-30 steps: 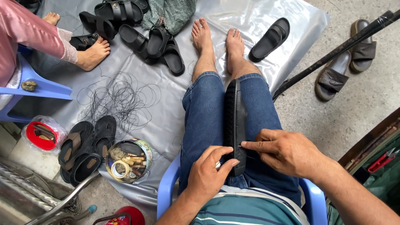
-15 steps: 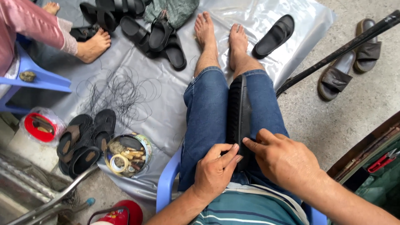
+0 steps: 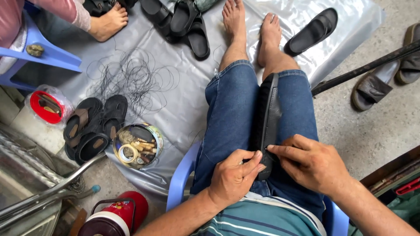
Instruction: Hand-sewing the sole of a sandal using a needle and thread while sitting in a workshop area.
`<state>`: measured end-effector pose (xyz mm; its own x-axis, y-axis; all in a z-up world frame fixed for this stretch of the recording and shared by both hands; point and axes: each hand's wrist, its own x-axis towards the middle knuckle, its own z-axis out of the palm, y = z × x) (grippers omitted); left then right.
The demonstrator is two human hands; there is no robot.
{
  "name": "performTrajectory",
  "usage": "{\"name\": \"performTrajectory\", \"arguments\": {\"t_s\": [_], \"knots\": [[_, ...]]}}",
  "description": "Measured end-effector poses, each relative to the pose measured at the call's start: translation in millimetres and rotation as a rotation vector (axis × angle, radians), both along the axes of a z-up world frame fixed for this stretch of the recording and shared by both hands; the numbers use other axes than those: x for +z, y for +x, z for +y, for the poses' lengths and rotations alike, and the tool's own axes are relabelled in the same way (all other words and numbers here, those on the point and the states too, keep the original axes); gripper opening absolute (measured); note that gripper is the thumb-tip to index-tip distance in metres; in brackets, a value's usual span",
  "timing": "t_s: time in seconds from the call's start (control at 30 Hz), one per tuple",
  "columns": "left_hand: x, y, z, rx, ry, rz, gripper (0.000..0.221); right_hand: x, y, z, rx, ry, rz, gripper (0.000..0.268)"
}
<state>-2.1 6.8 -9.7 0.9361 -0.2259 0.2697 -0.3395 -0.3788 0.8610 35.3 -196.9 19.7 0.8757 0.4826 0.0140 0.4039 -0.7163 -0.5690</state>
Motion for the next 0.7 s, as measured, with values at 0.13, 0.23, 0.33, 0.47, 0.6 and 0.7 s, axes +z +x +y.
{"name": "performTrajectory", "arguments": {"t_s": [0.13,0.23,0.33,0.47,0.6,0.7], "knots": [[0.6,-0.2,-6.5,-0.026,0.028,-0.033,0.036,-0.3,-1.2,-2.5,0.006,-0.059,-0.080,0.023],[1.2,-0.2,-9.5,-0.012,0.040,-0.052,0.033,-2.9,-2.0,-2.9,0.007,0.011,-0.095,0.020],[1.7,1.1,-9.4,-0.011,0.064,-0.064,0.031,-2.3,-1.0,0.5,0.006,0.040,-0.112,0.019],[2.8,3.0,-3.6,-0.055,0.049,-0.069,0.037,-0.4,-4.9,3.6,0.008,-0.099,-0.225,0.020],[22.8,16.2,20.7,-0.130,0.103,0.113,0.021,4.9,-9.0,-2.4,0.054,-0.114,-0.222,0.023],[32.5,24.6,40.5,-0.191,0.417,0.383,0.020,4.2,-13.7,-7.1,0.049,-0.141,-0.231,0.026]]}}
